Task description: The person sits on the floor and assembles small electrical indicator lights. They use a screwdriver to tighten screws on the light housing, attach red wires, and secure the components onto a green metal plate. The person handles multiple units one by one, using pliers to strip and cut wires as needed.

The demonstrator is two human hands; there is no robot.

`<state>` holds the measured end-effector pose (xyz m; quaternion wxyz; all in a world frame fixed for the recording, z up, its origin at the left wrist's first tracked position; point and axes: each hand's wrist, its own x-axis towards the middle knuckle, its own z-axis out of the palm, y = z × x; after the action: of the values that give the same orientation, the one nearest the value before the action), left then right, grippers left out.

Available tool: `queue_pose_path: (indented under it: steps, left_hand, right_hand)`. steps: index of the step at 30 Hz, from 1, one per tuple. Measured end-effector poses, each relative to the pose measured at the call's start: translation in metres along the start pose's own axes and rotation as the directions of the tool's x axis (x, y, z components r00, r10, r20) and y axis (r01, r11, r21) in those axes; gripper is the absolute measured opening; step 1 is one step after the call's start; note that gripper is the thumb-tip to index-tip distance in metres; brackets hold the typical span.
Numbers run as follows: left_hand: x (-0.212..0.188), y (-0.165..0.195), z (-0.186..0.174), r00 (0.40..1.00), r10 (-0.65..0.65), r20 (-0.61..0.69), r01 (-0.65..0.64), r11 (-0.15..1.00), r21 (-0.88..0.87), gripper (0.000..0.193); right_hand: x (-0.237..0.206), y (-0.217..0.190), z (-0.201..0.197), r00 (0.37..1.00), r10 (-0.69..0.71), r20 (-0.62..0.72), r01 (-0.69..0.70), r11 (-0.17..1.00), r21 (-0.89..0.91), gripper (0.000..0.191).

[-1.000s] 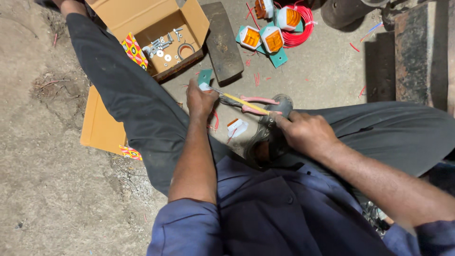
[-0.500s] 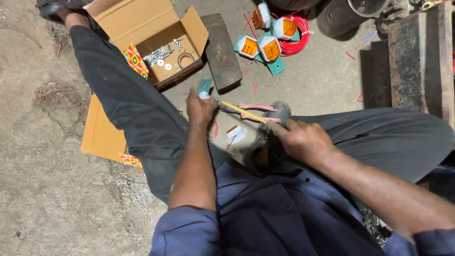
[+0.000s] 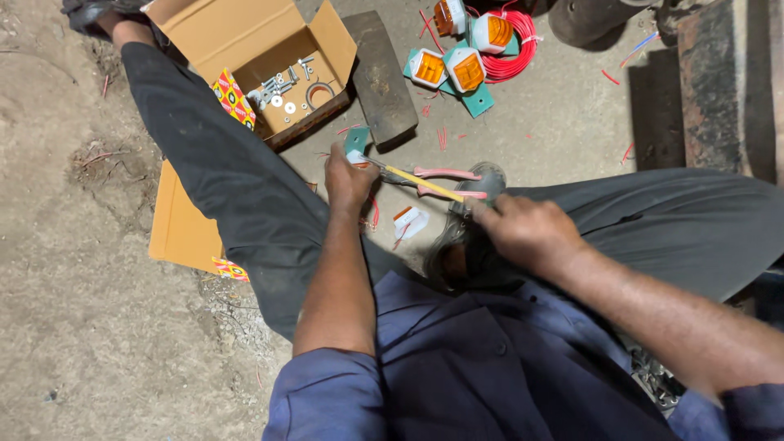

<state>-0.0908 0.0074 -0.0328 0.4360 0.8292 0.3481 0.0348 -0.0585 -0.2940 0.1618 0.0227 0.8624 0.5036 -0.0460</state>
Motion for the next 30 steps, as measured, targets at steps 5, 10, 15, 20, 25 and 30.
queue_pose_path:
  steps: [5,10,15,20,25,30]
  left_hand:
    - [-0.002,0.004,-0.002,0.999,-0.029,-0.033,0.03,0.999,0.027,0.06]
    - [0.0,0.016,-0.006,0.999,0.022,-0.036,-0.024,0.999,-0.034,0.056]
    - [-0.001,0.015,-0.007,0.999,0.029,-0.029,-0.029,1.0,0.005,0.058]
    - [-0.003,0.006,-0.004,1.0,-0.021,0.011,0.019,0.993,0.115,0.057]
    - [-0.002,0.005,-0.006,0.999,0.033,0.005,-0.033,0.992,0.126,0.059]
    - [-0.003,0.009,-0.007,0.999,0.036,0.012,-0.037,0.993,0.115,0.064]
  right_hand:
    - [0.012,0.019,0.035,0.723,0.343,0.6,-0.649,0.041,0.759,0.032]
    - [0.006,0.01,0.026,0.926,0.371,0.074,-0.253,0.462,0.85,0.027]
    - [-0.011,-0.016,0.0,0.974,0.168,-0.153,-0.157,0.985,0.076,0.027]
    - [0.007,0.011,0.028,0.921,0.275,0.276,-0.389,0.596,0.702,0.032]
    - [0.017,0.021,0.033,0.704,0.255,0.663,-0.694,0.046,0.718,0.034]
    - [0.001,0.017,0.003,0.995,0.076,-0.065,-0.073,0.996,0.054,0.038]
